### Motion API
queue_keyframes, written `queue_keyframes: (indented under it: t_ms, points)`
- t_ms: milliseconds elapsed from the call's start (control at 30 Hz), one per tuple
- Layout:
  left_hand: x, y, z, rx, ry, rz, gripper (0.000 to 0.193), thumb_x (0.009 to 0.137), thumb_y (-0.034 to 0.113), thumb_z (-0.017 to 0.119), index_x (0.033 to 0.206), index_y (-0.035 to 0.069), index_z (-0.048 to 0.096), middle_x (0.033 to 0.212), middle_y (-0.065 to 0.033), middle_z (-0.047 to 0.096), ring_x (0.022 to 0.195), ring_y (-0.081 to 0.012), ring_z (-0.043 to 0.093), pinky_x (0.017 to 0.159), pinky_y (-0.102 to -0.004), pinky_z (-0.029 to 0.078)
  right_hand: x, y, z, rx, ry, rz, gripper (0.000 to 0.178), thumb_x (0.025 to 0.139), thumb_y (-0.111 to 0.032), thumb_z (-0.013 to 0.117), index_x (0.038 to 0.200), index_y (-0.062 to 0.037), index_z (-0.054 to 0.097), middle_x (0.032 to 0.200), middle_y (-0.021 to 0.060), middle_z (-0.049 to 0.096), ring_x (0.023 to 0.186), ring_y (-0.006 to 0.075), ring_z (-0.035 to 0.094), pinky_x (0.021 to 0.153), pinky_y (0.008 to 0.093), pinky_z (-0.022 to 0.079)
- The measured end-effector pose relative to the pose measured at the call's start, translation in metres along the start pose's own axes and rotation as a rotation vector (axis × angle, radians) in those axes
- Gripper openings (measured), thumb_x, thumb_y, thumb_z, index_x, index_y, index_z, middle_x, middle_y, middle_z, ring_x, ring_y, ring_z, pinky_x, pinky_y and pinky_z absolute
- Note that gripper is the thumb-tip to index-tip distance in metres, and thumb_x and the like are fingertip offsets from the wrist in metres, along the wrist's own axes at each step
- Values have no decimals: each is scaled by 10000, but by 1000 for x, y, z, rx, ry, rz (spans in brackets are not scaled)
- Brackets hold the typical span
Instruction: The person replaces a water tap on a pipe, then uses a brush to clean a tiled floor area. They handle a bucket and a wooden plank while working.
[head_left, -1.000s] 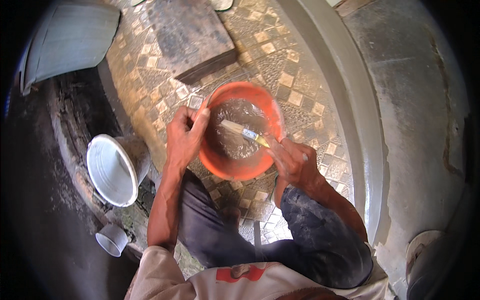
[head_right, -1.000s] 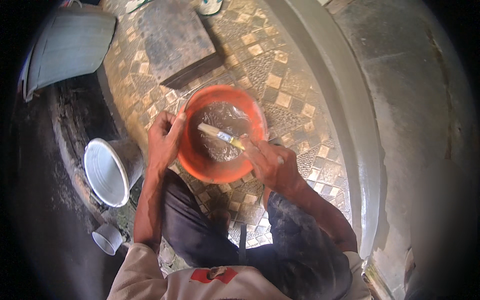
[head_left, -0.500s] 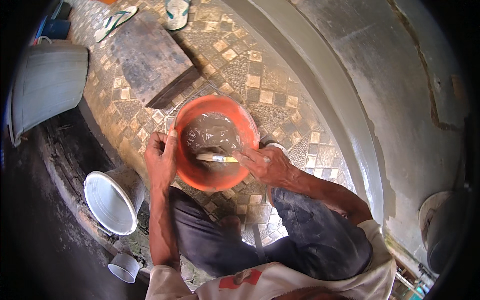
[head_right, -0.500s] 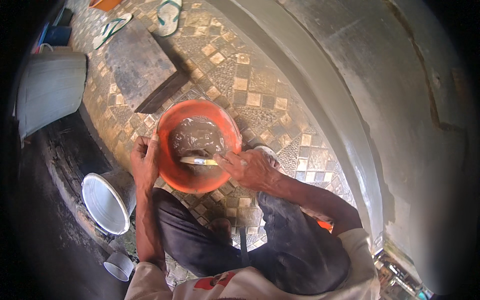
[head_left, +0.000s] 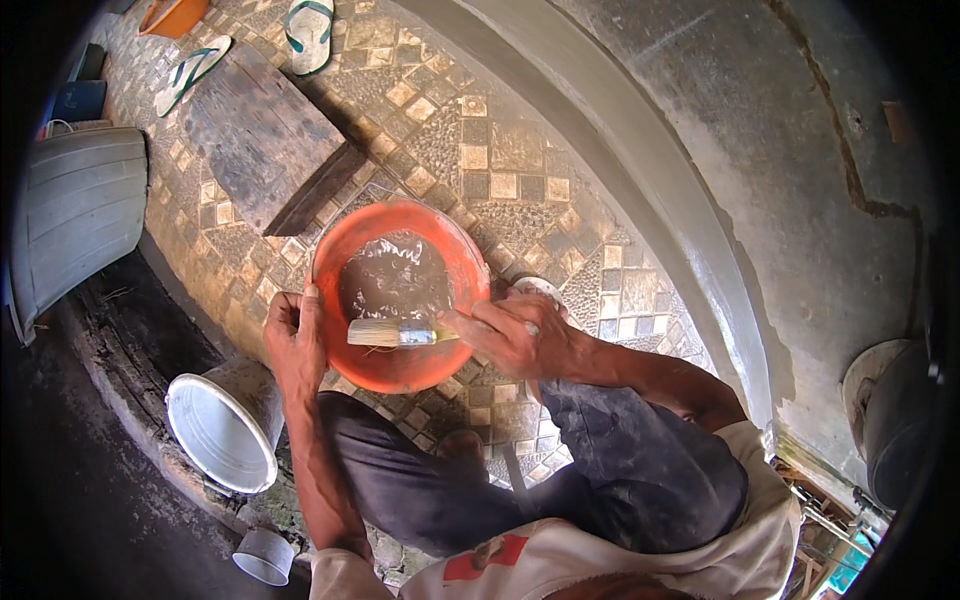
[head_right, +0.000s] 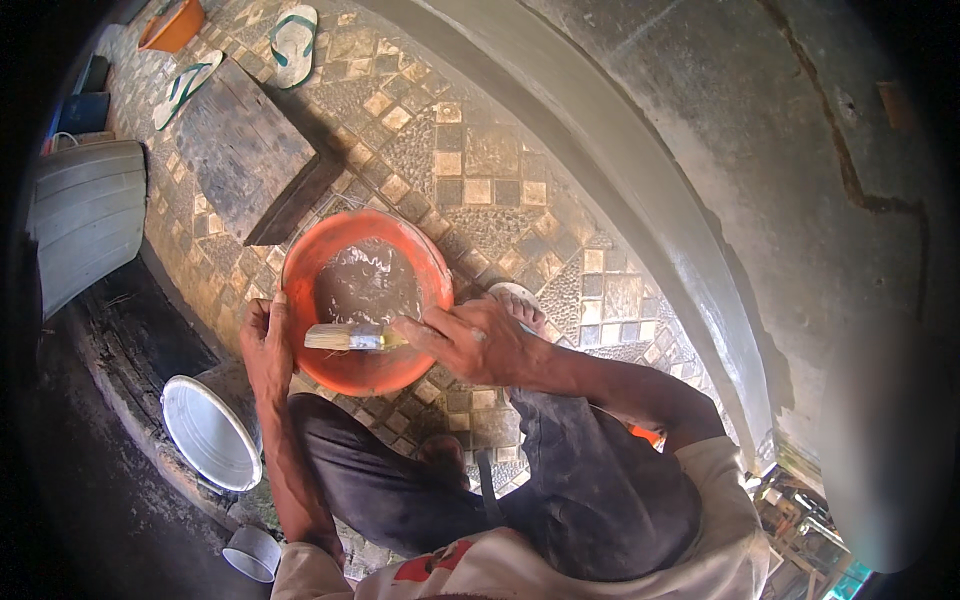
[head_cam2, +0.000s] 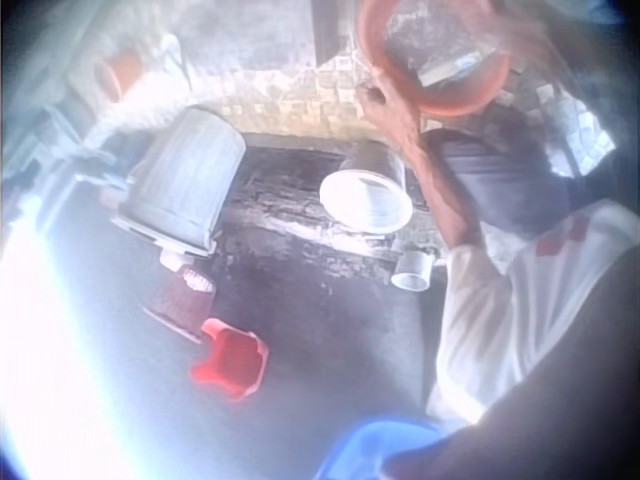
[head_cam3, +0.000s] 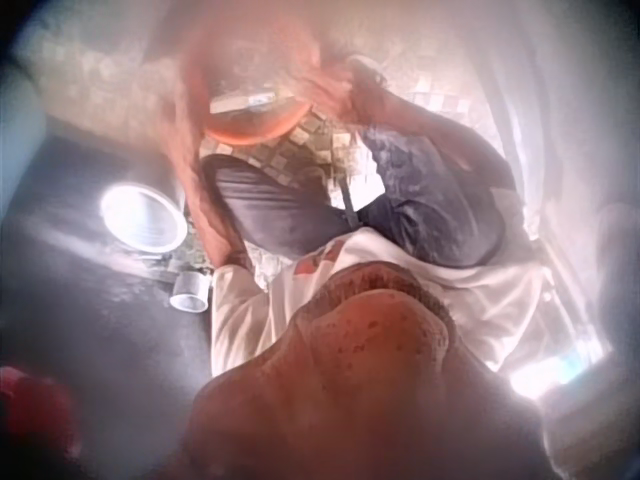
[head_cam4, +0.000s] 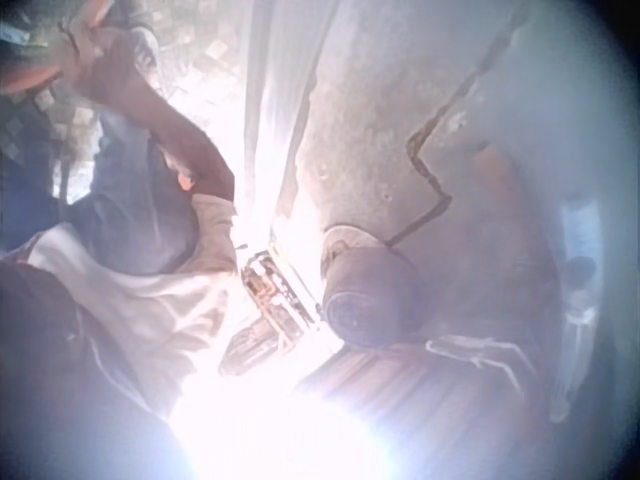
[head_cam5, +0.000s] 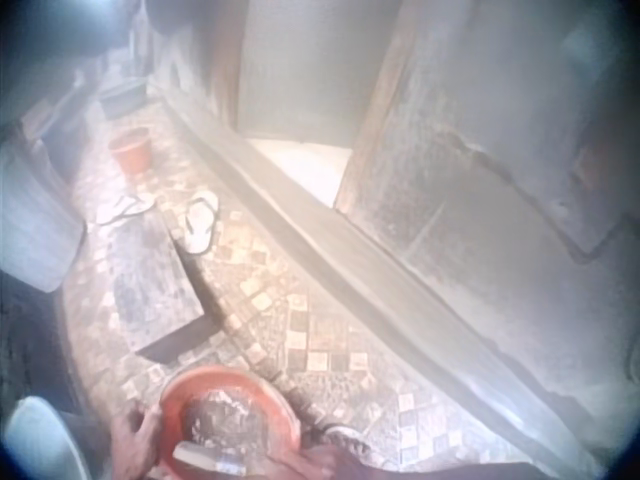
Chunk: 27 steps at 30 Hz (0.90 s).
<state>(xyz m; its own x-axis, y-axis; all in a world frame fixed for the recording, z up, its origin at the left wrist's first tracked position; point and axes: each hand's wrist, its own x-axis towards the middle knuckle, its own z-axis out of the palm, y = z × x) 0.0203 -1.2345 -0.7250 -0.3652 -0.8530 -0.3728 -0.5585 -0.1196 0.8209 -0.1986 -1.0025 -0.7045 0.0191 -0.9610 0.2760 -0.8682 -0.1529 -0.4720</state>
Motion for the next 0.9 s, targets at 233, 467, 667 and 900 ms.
queue_keyframes:
  t_ms: [233, 467, 667, 900]
  points:
    - [7, -16, -13, 243, 62, 73, 471, 1006, 421, 607, 874, -31, 585, 721, -116, 593, 678, -175, 529, 651, -360, 455, -2, 6, -4, -12, -110, 5, 378, 824, -80, 672, 1195, -11, 646, 981, 85, 654, 590, 187, 656, 475, 353, 518]
    - [12, -15, -27, 492, 25, 34, 539, 1023, 466, 536, 952, -62, 619, 824, -270, 664, 774, -402, 646, 754, -477, 490, -1, 6, 16, 148, -66, -10, 291, 903, -111, 672, 1173, -13, 623, 962, 129, 689, 602, 218, 675, 458, 357, 508]
    - [16, -1, -35, 482, 75, -38, 527, 1039, 448, 513, 976, -61, 637, 822, -271, 671, 801, -425, 673, 777, -479, 501, 38, 31, 6, 721, 115, 619, 298, 981, -205, 580, 1201, -4, 582, 749, 107, 654, 692, 171, 652, 596, 363, 515]
    - [78, 38, -28, 646, 274, 488, 554, 932, 248, 711, 1390, 1, 523, 1437, -259, 492, 1285, -425, 522, 1072, -463, 434, 94, 164, 51, 533, 34, 994, 377, 1018, -307, 496, 1153, 43, 536, 848, 177, 649, 708, 248, 635, 648, 420, 492]
